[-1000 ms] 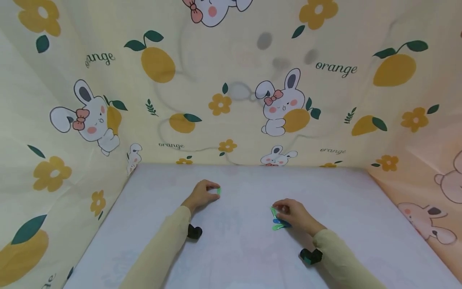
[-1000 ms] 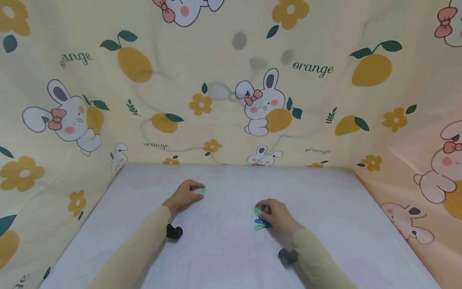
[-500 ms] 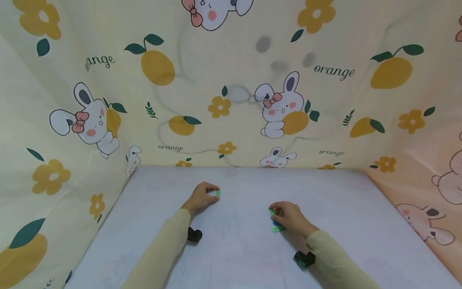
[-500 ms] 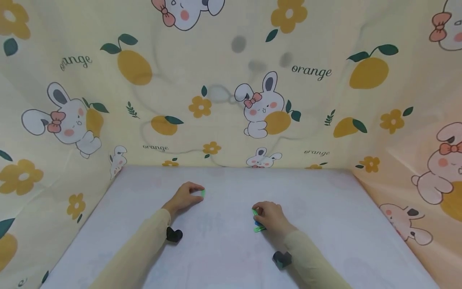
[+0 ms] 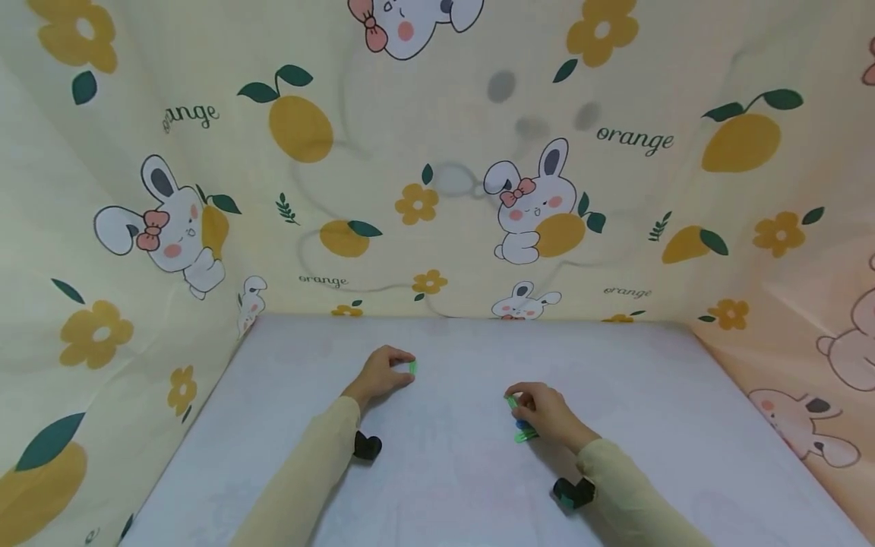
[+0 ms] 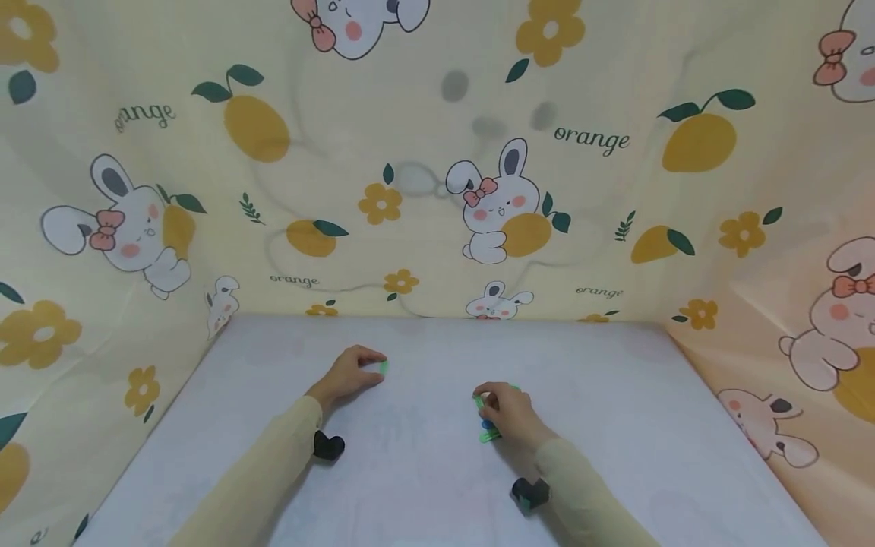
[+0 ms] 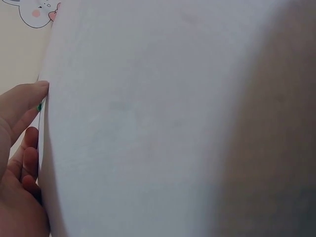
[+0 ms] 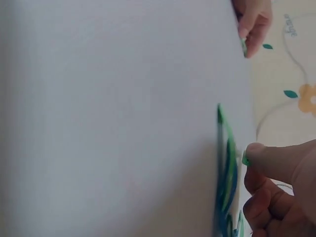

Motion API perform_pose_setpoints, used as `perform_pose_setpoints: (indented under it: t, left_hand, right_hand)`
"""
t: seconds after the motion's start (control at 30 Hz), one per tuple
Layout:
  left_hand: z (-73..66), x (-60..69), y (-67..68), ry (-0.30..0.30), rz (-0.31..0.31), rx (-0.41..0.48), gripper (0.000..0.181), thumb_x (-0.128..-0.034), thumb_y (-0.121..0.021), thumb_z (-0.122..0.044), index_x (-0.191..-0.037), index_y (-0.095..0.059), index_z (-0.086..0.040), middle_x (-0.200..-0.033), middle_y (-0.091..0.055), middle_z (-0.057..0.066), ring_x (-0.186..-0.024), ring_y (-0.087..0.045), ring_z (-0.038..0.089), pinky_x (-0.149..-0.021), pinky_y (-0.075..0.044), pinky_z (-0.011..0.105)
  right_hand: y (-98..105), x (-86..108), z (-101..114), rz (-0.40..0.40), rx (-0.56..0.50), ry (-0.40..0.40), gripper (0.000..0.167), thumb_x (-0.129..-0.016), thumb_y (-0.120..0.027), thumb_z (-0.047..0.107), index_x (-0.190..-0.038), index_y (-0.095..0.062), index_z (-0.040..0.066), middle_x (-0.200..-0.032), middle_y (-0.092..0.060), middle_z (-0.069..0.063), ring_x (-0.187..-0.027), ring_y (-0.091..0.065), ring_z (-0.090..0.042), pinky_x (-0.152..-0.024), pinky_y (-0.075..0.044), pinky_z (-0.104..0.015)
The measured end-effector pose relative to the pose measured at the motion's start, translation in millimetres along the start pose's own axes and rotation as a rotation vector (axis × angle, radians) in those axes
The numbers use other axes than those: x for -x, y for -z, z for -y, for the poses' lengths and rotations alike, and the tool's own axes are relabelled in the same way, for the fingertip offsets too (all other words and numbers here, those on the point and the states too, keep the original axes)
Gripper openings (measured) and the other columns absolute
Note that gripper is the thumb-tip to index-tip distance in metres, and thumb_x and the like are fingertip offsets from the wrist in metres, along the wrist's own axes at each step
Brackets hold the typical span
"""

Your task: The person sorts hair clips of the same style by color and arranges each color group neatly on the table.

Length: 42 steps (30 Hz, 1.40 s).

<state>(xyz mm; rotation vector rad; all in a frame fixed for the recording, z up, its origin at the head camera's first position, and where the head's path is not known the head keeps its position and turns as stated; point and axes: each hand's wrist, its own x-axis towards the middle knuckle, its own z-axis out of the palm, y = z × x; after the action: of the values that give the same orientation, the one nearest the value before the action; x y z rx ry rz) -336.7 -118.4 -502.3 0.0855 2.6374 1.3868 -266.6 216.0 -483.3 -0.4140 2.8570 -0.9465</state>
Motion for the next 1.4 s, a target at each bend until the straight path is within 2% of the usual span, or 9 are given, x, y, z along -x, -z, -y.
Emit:
perform_pose_setpoints:
  t: [0.13, 0.33, 0.5, 0.7, 0.97, 1.17, 1.3, 1.4]
  left_hand:
    - [0.7, -1.3, 0.9, 0.01, -0.003, 0.001, 0.034, -0.086, -0.079, -0.013, -0.119, -0.071, -0.016, -0.132, -0.059, 0.01, -0.129, -0.053, 0.031, -0.114, -0.039, 0.051]
    - [-1.0, -1.9, 2.9, 0.013, 0.004, 0.017, 0.035, -0.086, -0.079, -0.013, -0.12, -0.07, -0.016, -0.133, -0.058, 0.01, -0.129, -0.052, 0.031, -0.114, -0.039, 0.052]
    - [-4.5, -0.2, 3.8, 0.008, 0.007, 0.028, 0.035, -0.0863, -0.079, -0.013, -0.12, -0.07, -0.017, -0.133, -0.058, 0.01, -0.13, -0.052, 0.031, -0.114, -0.039, 0.052]
    - [-6.5, 0.0, 2.3, 0.016, 0.012, 0.033, 0.034, -0.0867, -0.079, -0.014, -0.12, -0.07, -0.017, -0.133, -0.057, 0.01, -0.13, -0.051, 0.031, -0.114, -0.039, 0.051]
    - [-2.8, -0.1, 2.8, 0.022, 0.002, 0.024, 0.035, -0.0859, -0.079, -0.014, -0.119, -0.07, -0.018, -0.133, -0.057, 0.009, -0.13, -0.052, 0.031, -0.114, -0.039, 0.05]
    - [0.4, 2.3, 6.8, 0.013, -0.001, 0.02, 0.034, -0.0863, -0.078, -0.014, -0.119, -0.071, -0.018, -0.133, -0.058, 0.009, -0.13, -0.051, 0.031, -0.114, -0.039, 0.051]
    - [3.5, -0.2, 3.7, 0.004, 0.003, 0.035, 0.034, -0.0861, -0.079, -0.013, -0.119, -0.071, -0.016, -0.133, -0.058, 0.01, -0.13, -0.052, 0.031, -0.114, -0.039, 0.051]
    - [4.4, -1.6, 0.9, -0.024, 0.01, 0.035, 0.034, -0.086, -0.079, -0.013, -0.119, -0.072, -0.014, -0.133, -0.058, 0.011, -0.129, -0.052, 0.032, -0.114, -0.039, 0.051]
  right_hand:
    - [3, -5.2, 1, 0.024, -0.102, 0.056, 0.027, -0.095, -0.062, 0.001, -0.122, -0.066, 0.004, -0.087, -0.063, -0.003, -0.072, -0.052, -0.01, -0.063, -0.045, -0.022]
    - [9, -12.5, 5, 0.1, -0.363, 0.139, 0.033, -0.1, -0.053, 0.001, -0.132, -0.056, -0.007, -0.089, -0.06, -0.015, -0.07, -0.053, -0.01, -0.062, -0.046, -0.023]
    - [11, -20.2, 12, 0.125, -0.481, 0.115, 0.038, -0.102, -0.052, 0.003, -0.139, -0.051, -0.005, -0.092, -0.057, -0.01, -0.08, -0.059, -0.019, -0.068, -0.049, -0.024]
    - [5, -31.9, 18, 0.137, -0.509, 0.112, 0.04, -0.102, -0.051, 0.003, -0.141, -0.05, -0.004, -0.093, -0.056, -0.007, -0.085, -0.061, -0.025, -0.073, -0.051, -0.026]
    - [-7, -50.3, 33, 0.165, -0.522, 0.089, 0.043, -0.101, -0.052, 0.003, -0.144, -0.049, 0.0, -0.093, -0.057, -0.005, -0.088, -0.059, -0.018, -0.081, -0.05, -0.028]
    - [-18, -65.8, 49, 0.184, -0.558, 0.085, 0.046, -0.099, -0.053, -0.001, -0.145, -0.048, -0.002, -0.092, -0.057, -0.003, -0.087, -0.058, -0.015, -0.077, -0.05, -0.027]
    - [-29, -73.6, 56, 0.177, -0.558, 0.078, 0.045, -0.098, -0.052, -0.003, -0.143, -0.048, -0.003, -0.09, -0.057, -0.004, -0.085, -0.056, -0.015, -0.076, -0.048, -0.026]
    - [-37, -79.7, 60, 0.162, -0.563, 0.09, 0.044, -0.096, -0.053, -0.005, -0.14, -0.048, -0.005, -0.088, -0.057, -0.004, -0.08, -0.054, -0.013, -0.071, -0.046, -0.023]
